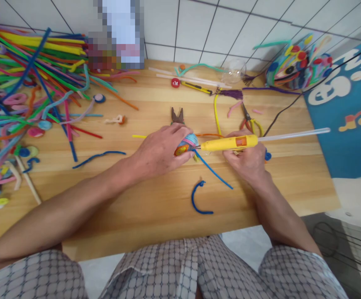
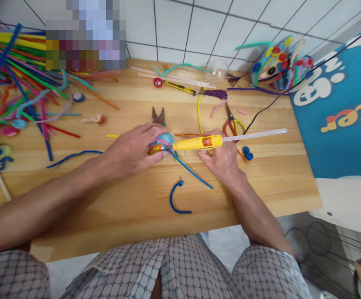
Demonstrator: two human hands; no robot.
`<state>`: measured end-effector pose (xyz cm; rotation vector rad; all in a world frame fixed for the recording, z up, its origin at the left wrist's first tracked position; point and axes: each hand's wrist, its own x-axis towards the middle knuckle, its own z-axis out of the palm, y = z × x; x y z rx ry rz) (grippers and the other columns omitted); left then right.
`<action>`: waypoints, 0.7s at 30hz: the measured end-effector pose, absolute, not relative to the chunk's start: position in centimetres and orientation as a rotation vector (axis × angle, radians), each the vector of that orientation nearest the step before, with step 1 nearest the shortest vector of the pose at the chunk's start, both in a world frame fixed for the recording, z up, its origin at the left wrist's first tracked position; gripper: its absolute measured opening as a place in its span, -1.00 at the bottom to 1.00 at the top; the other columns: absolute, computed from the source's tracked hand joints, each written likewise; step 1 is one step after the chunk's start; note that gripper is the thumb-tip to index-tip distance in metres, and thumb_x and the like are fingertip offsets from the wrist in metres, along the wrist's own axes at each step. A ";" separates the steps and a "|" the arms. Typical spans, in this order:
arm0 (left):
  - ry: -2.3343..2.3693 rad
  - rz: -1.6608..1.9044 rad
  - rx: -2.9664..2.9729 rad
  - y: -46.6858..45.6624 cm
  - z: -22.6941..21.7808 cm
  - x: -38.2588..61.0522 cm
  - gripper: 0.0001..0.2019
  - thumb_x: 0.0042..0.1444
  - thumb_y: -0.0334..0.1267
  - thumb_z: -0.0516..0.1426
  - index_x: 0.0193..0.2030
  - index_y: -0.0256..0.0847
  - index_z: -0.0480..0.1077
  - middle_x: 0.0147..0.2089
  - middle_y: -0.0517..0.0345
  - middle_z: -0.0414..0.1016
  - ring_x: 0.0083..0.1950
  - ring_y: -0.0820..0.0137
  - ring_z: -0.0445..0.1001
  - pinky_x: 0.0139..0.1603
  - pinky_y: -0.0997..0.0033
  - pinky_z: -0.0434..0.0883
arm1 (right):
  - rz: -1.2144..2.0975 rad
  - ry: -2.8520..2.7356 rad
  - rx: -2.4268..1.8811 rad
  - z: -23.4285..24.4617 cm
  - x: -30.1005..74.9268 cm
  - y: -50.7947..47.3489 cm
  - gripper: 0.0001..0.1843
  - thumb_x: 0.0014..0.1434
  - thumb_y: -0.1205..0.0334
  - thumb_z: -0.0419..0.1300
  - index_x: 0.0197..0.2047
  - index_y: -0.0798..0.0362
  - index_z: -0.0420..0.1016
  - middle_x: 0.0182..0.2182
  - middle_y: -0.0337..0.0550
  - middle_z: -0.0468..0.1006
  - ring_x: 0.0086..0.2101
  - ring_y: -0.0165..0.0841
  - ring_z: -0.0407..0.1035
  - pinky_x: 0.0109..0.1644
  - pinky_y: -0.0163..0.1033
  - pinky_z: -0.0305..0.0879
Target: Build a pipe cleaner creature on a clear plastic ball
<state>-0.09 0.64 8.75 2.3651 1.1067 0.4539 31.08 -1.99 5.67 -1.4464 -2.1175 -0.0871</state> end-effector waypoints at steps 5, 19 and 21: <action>1.108 0.449 2.367 0.7 8.8 -0.1 -0.59 0.47 -0.17 0.27 0.39 -0.12 0.47 0.45 -0.13 0.61 0.42 0.02 0.63 0.47 -0.06 0.58 | -0.017 -2.119 -1.466 5.7 31.1 -2.0 -0.79 0.21 0.29 0.28 -0.08 -0.12 0.56 -0.14 -0.03 0.78 -0.17 0.01 0.69 -0.04 0.11 0.67; 1.110 0.469 2.376 0.6 8.6 -0.1 -0.59 0.48 -0.15 0.27 0.39 -0.12 0.46 0.43 -0.10 0.62 0.43 0.04 0.62 0.46 -0.02 0.58 | -0.053 -2.121 -1.523 5.7 31.3 -2.0 -0.82 0.20 0.28 0.29 -0.11 -0.12 0.57 -0.15 0.01 0.78 -0.17 0.02 0.69 -0.04 0.11 0.66; 1.110 0.458 2.376 0.6 8.6 -0.1 -0.59 0.47 -0.15 0.27 0.39 -0.10 0.47 0.44 -0.09 0.61 0.43 0.04 0.62 0.47 -0.03 0.58 | -0.046 -2.113 -1.532 5.6 31.2 -2.0 -0.80 0.19 0.28 0.29 -0.11 -0.11 0.58 -0.15 0.01 0.78 -0.16 0.02 0.69 -0.03 0.11 0.66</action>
